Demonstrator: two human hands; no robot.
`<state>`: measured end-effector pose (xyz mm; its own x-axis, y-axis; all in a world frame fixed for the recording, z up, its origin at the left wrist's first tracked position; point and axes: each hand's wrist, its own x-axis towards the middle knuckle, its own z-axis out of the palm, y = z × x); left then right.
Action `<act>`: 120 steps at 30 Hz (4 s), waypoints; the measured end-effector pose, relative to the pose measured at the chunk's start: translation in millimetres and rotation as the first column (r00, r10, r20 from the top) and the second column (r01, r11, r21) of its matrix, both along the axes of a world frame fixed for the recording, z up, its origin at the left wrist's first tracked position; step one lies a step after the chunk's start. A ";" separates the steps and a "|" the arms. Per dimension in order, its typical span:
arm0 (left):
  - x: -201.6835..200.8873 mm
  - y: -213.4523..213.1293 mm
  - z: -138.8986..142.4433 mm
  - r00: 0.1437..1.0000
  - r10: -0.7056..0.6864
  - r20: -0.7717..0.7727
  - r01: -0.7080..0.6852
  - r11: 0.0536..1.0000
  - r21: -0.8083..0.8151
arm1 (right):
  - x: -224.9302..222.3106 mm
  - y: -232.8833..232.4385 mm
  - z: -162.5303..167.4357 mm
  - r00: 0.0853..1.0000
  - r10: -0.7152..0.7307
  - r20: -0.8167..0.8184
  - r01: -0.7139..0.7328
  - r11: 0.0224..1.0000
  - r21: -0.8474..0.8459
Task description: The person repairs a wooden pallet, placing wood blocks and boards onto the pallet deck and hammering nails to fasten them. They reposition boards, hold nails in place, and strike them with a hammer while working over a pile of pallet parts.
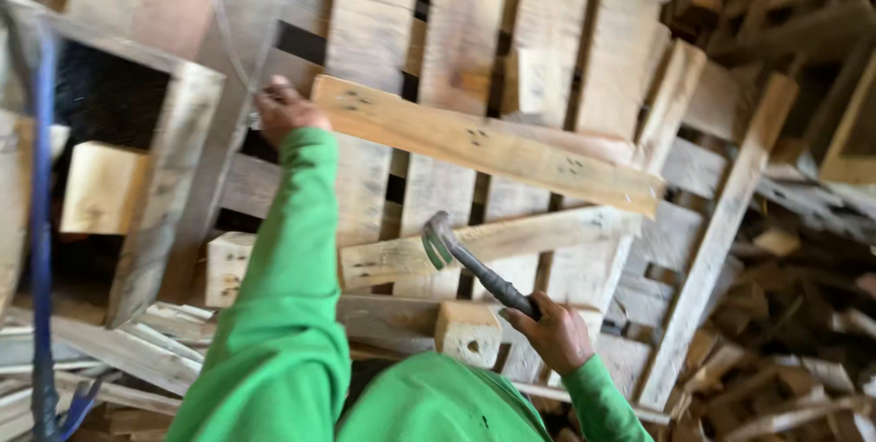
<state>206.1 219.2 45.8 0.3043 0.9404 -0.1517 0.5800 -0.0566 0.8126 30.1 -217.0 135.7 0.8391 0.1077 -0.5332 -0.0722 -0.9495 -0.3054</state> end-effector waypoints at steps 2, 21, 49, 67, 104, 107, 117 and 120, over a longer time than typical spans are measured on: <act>-19.7 -6.4 -4.7 0.995 0.008 0.098 -0.015 0.997 0.073 | -26.1 -33.3 11.0 0.997 -0.074 0.003 0.075 0.996 -0.052; -126.6 -160.1 -1.9 0.926 0.234 0.297 -0.050 0.853 -0.519 | 90.2 -187.3 -59.8 0.781 -0.277 0.560 0.094 0.938 0.333; -49.8 -117.3 -11.5 0.975 0.201 0.100 -0.066 0.684 -0.727 | 185.8 -157.9 -114.6 0.789 -0.504 0.350 0.362 0.843 0.398; -60.0 -117.2 -14.5 0.989 0.079 0.123 0.071 0.476 -0.877 | 177.2 -165.8 -128.1 0.782 -0.488 0.388 0.274 0.828 0.490; 123.2 -282.9 77.4 0.442 -0.638 -0.630 0.657 0.709 -0.257 | 183.2 -168.3 -167.1 0.775 -0.271 0.571 0.048 0.926 0.374; 146.9 -290.3 73.4 0.273 -0.645 -0.714 0.740 0.615 -0.272 | 185.3 -168.9 -166.8 0.781 -0.231 0.580 0.042 0.946 0.320; 126.9 -217.6 70.9 0.617 -0.783 -0.077 0.717 0.599 -0.356 | 183.5 -174.2 -149.5 0.784 -0.549 0.290 0.240 0.699 0.674; 94.2 -199.5 101.2 0.485 -0.806 0.340 0.861 0.371 -0.348 | 176.3 -168.1 -116.1 0.711 -0.622 0.329 0.177 0.611 0.772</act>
<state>300.3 19.7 147.0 0.9338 0.0339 -0.3562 0.3577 -0.1141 0.9269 206.4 -385.1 19.5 0.9785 -0.1944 0.0685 -0.0119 -0.3855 -0.9226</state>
